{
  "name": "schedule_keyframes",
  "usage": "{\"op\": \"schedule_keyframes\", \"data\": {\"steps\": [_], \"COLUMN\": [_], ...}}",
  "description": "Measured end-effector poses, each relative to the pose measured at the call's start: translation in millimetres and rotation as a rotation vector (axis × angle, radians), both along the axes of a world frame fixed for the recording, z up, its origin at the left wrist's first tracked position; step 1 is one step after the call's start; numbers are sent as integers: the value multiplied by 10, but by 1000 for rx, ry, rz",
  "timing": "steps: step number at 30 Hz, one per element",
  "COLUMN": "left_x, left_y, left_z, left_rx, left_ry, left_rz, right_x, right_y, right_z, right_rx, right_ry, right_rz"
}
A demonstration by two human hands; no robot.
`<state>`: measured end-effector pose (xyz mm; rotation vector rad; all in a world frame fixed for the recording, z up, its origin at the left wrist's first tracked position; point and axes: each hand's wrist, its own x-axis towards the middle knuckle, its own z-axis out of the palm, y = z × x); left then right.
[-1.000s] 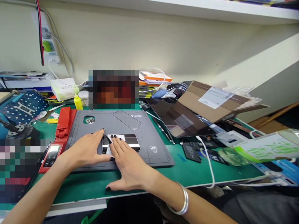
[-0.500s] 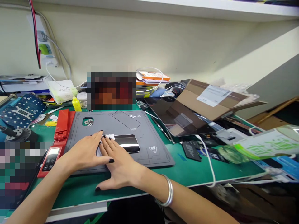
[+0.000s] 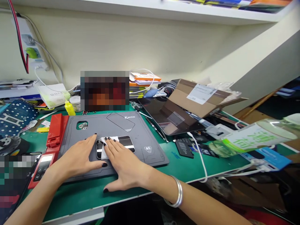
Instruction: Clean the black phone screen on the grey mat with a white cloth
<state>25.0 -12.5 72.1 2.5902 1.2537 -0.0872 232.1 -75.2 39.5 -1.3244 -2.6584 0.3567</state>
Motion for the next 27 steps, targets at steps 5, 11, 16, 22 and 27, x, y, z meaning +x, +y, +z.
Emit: {"op": "schedule_keyframes", "data": {"steps": [5,11,16,22,27], "left_x": [-2,15,18,17,42], "left_y": [5,-6,3,33,37], "left_z": [-7,43,27,-13,7], "left_rx": [18,-13,26,79,78], "left_ry": [-26,10,4,13,55], "left_rz": [-1,-2,-13,-55,-57], "right_x": [228,361,426,471,460], "right_y": [-37,-44,-46,-123,-221], "right_z": [-17,67,74,8,30], "right_rx": [-24,-35,-50,-48,-84], "right_ry": [-32,-110,-112,-64,-95], "right_rz": [-68,-122,-150,-159,-156]}}
